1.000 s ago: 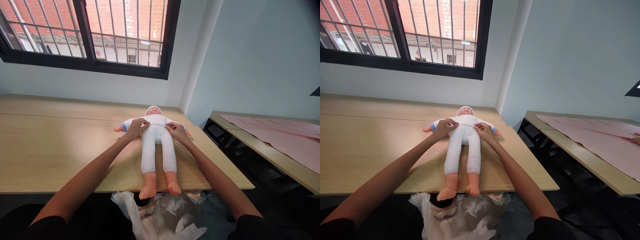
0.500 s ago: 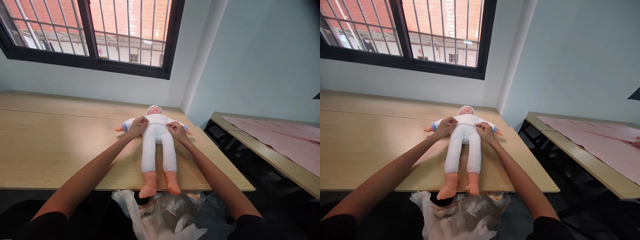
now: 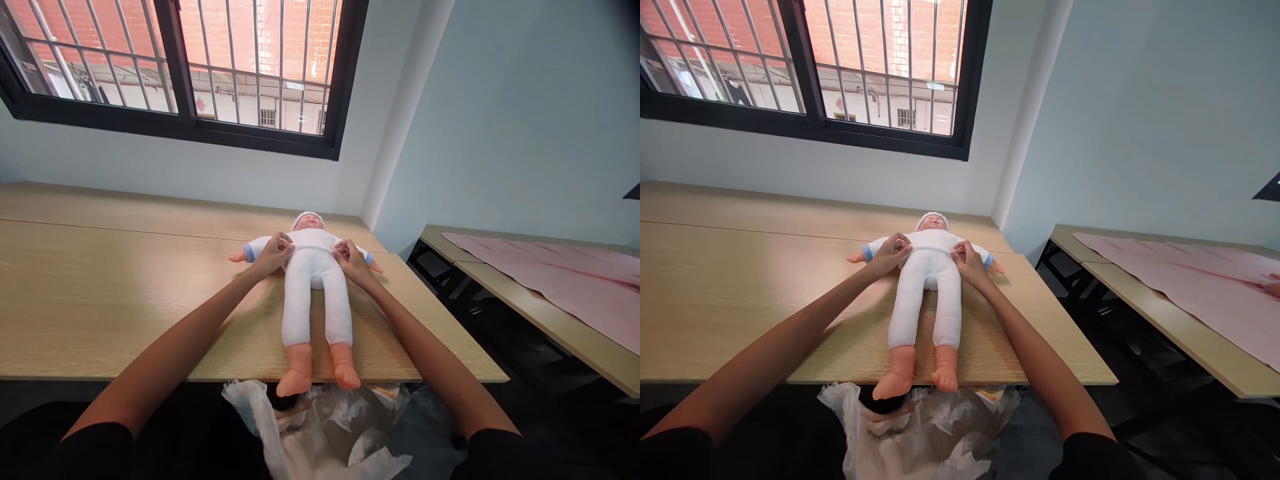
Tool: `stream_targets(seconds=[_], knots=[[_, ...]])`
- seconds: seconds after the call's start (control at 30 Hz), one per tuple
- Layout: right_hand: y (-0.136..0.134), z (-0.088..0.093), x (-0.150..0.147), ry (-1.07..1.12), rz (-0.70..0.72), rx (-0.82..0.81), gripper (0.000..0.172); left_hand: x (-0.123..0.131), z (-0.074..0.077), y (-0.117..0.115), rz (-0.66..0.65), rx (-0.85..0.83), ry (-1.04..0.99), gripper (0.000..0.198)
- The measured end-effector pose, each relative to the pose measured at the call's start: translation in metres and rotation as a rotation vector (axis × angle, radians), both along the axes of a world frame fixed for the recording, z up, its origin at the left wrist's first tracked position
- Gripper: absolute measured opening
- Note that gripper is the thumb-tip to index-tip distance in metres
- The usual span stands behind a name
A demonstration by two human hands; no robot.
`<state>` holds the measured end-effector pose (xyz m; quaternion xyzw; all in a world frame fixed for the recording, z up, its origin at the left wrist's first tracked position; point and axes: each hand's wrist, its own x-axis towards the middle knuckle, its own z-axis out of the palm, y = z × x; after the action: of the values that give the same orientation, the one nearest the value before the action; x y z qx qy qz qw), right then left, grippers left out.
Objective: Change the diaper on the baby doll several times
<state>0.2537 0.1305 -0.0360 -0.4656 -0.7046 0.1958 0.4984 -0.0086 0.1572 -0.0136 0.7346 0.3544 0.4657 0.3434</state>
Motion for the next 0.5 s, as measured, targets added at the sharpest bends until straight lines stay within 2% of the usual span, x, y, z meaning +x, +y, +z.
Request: stream_targets(seconds=[0.13,0.33,0.4,0.5], knots=[[0.001,0.007,0.010,0.007,0.124,-0.132,0.035,-0.013,0.014,-0.003,-0.149,-0.109,-0.015,0.028],[-0.019,0.034,0.015,0.099,0.285,-0.288,0.047,-0.032,0.027,0.001,-0.389,-0.335,-0.061,0.033],[-0.022,0.036,0.015,0.128,0.291,-0.305,0.048,-0.032,0.028,0.000,-0.393,-0.369,-0.037,0.032],[-0.017,0.029,0.014,0.111,0.237,-0.287,0.045,-0.029,0.028,-0.005,-0.321,-0.323,0.058,0.027]])
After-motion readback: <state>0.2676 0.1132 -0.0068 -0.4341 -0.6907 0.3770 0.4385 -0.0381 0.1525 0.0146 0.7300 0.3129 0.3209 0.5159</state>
